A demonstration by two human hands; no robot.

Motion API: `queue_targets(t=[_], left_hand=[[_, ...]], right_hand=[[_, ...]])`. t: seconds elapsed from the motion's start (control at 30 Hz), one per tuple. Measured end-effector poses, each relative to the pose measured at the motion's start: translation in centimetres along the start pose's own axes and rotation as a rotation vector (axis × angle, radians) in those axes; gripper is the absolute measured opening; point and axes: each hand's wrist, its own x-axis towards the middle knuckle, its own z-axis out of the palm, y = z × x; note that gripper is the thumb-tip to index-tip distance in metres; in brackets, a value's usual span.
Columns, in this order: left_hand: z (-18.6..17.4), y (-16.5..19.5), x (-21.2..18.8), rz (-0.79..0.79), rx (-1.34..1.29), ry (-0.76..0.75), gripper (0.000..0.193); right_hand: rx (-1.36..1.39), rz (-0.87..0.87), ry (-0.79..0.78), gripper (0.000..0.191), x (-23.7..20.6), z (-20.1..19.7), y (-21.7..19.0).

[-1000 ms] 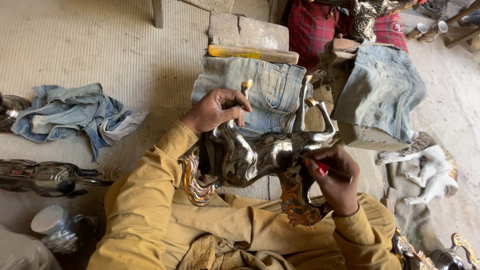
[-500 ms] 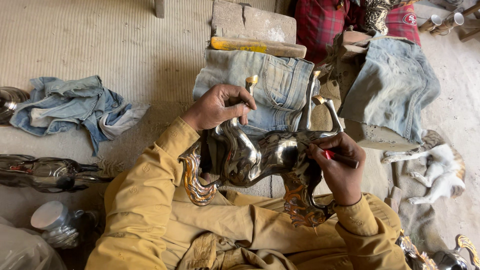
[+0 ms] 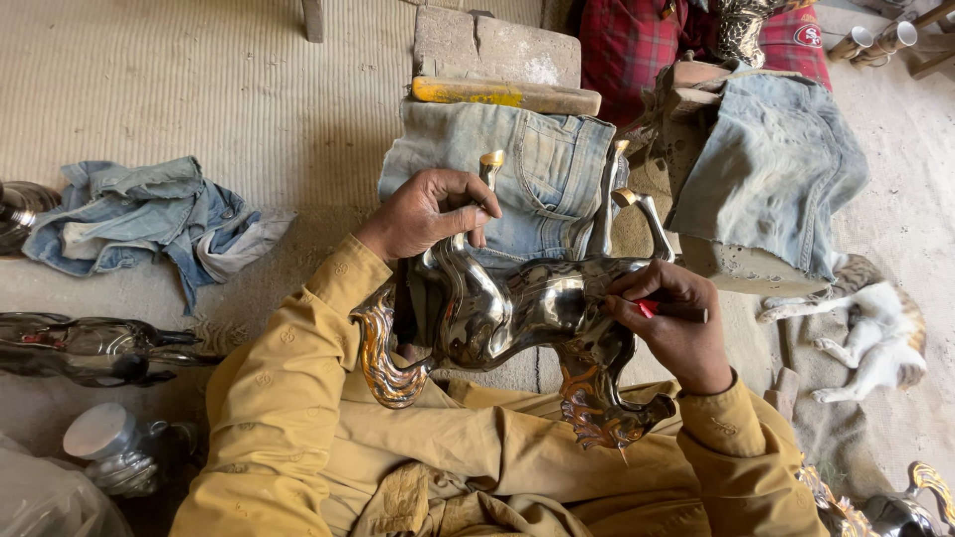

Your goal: The person paints gold details onto a silver horse statue using a small brush. They hold the statue with one hand and apply paint to the mane, tail, and hooves, rotating the object to reach different areas.

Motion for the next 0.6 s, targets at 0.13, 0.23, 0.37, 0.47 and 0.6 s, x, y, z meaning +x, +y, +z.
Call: queue_targets(t=[0.13,0.23,0.37,0.47,0.6], left_hand=[[0.0,0.0,0.0,-0.007,0.0,0.006,0.013],[-0.1,0.0,0.0,0.001,0.006,0.005,0.013],[-0.1,-0.2,0.0,0.002,0.002,0.003,0.012],[-0.1,-0.2,0.0,-0.006,0.005,0.004,0.012],[-0.1,-0.2,0.0,-0.003,-0.023,0.0,0.012]], right_hand=[[-0.024,0.021,-0.017,0.017,-0.1,-0.1,-0.2],[-0.051,0.016,-0.044,0.018,-0.2,-0.2,-0.3],[-0.089,0.004,-0.076,0.017,-0.3,-0.4,-0.5],[-0.147,-0.015,-0.081,0.017,-0.5,-0.5,-0.6],[-0.088,-0.003,-0.126,0.015,-1.1,-0.4,-0.5]])
